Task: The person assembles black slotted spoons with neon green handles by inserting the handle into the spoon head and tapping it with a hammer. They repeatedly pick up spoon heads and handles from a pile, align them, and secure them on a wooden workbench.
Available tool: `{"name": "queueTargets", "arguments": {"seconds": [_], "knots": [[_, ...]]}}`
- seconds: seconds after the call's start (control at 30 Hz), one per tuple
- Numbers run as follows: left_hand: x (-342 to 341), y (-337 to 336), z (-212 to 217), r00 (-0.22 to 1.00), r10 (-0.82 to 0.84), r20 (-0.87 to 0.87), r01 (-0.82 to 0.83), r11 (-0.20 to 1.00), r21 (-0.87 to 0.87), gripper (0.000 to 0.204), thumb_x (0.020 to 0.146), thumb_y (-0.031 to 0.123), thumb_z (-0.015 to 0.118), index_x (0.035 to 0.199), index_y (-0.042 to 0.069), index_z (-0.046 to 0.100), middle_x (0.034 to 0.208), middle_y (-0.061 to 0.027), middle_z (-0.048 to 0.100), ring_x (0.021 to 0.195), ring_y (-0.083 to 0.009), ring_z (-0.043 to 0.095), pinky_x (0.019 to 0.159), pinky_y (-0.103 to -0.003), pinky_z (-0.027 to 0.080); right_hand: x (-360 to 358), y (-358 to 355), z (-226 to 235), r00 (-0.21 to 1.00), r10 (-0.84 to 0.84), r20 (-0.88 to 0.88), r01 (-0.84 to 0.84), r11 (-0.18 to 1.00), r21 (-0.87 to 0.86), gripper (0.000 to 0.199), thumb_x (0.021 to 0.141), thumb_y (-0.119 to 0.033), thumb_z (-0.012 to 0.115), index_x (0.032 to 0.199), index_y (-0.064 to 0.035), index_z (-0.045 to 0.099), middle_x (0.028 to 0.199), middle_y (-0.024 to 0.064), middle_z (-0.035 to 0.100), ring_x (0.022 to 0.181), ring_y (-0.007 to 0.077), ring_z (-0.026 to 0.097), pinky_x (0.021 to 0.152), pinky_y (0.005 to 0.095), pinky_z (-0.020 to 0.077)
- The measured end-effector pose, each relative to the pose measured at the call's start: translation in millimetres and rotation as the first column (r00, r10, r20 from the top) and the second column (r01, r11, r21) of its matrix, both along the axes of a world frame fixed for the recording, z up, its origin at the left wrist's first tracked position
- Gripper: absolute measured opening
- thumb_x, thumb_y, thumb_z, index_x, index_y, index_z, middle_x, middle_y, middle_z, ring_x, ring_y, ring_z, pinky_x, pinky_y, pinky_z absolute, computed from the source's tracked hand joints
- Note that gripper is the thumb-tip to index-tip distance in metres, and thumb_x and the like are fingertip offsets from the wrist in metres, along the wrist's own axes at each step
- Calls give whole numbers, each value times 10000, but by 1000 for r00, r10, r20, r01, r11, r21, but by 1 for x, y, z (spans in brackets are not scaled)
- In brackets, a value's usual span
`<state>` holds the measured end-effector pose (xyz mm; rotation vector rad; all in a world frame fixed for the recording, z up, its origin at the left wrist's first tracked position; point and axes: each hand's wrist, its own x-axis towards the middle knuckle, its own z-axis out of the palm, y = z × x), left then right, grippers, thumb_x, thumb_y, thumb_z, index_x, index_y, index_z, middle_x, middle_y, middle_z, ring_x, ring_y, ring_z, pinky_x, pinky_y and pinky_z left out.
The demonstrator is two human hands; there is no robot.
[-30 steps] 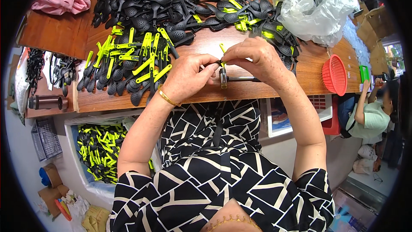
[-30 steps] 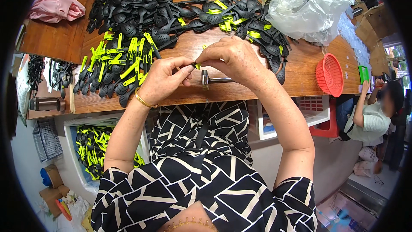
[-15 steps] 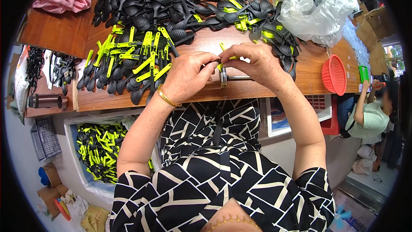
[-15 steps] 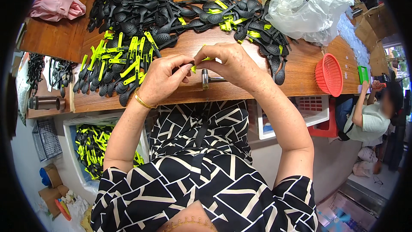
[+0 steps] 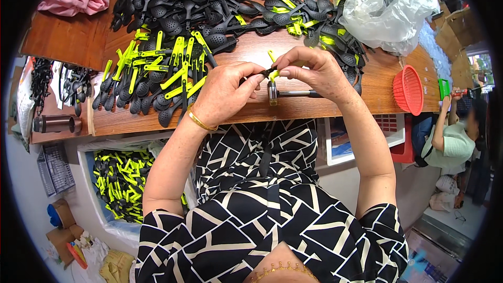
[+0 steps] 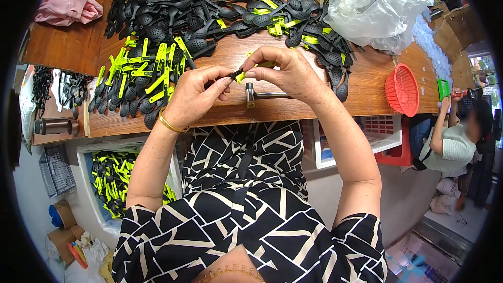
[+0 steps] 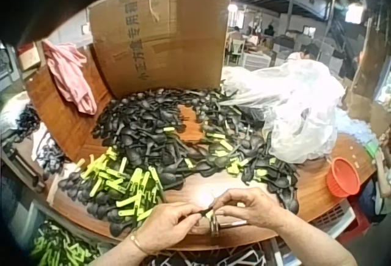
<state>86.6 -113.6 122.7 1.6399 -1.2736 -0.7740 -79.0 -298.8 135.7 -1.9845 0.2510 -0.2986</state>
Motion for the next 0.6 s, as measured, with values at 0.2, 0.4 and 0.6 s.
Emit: {"name": "queueTargets", "arguments": {"seconds": [0.2,0.4,0.6], "knots": [[-3,2,2,999,5,-53,-3,999,45,222,1007,80,636,1185,-32,707,881,-59,721,722,-102,716,651,-245,557,4,2,10,999,10,-50,-17,988,-151,141,915,-115,764,1019,-25,729,973,41,770,903,122,731,787,273,571],[0,4,-2,999,-34,-33,36,998,50,238,1008,84,642,1206,-34,701,886,-38,709,724,-92,700,655,-240,549,4,7,12,999,44,-22,-48,959,-278,121,894,-93,774,985,-32,723,950,58,768,844,151,738,755,295,572],[0,9,-12,977,-22,-212,46,993,105,224,983,167,722,1121,-9,728,810,30,685,685,-31,608,627,-214,508,6,15,17,995,101,-8,-98,936,-338,139,890,-110,771,988,-43,699,858,103,738,768,231,722,695,331,550]]}}
